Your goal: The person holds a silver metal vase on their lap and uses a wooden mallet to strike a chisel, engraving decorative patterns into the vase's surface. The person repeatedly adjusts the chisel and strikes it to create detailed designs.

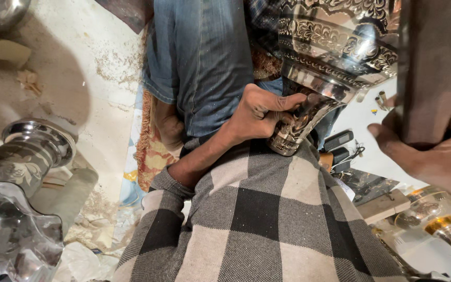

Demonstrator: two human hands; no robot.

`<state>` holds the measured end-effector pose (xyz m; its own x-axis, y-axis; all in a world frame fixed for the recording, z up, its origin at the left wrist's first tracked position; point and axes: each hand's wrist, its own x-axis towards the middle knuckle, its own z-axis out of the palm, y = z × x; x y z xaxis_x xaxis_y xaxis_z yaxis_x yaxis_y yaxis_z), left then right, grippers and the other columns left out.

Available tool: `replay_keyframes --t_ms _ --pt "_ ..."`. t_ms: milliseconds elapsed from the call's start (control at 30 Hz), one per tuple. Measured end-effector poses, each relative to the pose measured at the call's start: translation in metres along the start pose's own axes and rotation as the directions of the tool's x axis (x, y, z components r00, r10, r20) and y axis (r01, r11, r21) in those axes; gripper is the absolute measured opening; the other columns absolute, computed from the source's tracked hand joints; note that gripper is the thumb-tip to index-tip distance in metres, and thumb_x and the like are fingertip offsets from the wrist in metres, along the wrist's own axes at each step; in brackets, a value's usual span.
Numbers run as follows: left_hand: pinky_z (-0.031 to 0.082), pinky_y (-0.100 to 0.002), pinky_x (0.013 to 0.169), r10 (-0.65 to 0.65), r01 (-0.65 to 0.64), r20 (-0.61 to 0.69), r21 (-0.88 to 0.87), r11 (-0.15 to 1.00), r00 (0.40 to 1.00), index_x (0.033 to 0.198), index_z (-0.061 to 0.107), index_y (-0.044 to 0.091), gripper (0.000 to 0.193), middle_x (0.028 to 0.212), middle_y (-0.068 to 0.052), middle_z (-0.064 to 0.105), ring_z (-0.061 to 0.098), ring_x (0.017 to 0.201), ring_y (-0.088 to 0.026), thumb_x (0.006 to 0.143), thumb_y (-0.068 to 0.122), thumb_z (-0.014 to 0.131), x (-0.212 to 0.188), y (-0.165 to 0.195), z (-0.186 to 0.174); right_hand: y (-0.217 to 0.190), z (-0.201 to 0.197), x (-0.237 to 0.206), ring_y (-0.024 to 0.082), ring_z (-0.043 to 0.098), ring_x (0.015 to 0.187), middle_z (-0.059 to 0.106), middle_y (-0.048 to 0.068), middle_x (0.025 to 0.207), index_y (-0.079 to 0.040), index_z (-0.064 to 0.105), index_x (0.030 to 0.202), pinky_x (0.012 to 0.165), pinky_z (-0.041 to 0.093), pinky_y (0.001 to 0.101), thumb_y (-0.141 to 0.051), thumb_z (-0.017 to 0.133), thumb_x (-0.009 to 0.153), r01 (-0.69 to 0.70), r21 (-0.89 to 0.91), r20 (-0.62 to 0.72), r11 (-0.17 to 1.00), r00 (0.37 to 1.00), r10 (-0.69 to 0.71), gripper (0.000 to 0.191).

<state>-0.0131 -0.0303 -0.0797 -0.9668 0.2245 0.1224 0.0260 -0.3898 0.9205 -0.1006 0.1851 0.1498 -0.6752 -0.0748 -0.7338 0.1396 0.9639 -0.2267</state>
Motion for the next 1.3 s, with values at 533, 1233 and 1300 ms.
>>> replay_keyframes --t_ms 533,1233,1300 --pt "0.066 -0.027 0.074 -0.026 0.026 -0.032 -0.008 1.0 0.999 0.122 0.071 0.003 0.047 0.092 -0.019 0.078 0.08 0.079 -0.016 0.083 -0.019 0.055 -0.003 0.0 -0.003 -0.022 -0.012 0.017 0.025 0.07 0.067 0.069 0.013 0.077 -0.004 0.061 0.109 0.066 0.058 0.038 -0.022 0.079 0.077 0.033 -0.38 0.119 0.924 0.993 0.013 0.041" --pt "0.066 -0.03 0.078 -0.092 0.088 -0.042 -0.094 0.992 0.995 0.12 0.073 0.001 0.044 0.1 -0.017 0.079 0.081 0.087 -0.019 0.087 -0.022 0.057 -0.003 -0.003 0.001 -0.022 -0.016 0.023 0.021 0.071 0.056 0.065 0.01 0.066 -0.006 0.058 0.112 0.058 0.056 0.0347 -0.02 0.077 0.077 0.123 -0.562 0.285 0.818 0.957 0.052 0.042" --pt "0.065 -0.031 0.082 -0.037 0.035 -0.026 -0.079 0.996 0.999 0.126 0.069 0.0 0.051 0.107 -0.019 0.078 0.08 0.092 -0.021 0.083 -0.023 0.054 -0.002 -0.005 0.0 -0.025 -0.016 0.021 0.023 0.067 0.06 0.063 0.012 0.07 -0.002 0.057 0.117 0.056 0.055 0.037 -0.016 0.076 0.071 0.156 -0.273 0.151 0.949 0.982 -0.117 0.051"
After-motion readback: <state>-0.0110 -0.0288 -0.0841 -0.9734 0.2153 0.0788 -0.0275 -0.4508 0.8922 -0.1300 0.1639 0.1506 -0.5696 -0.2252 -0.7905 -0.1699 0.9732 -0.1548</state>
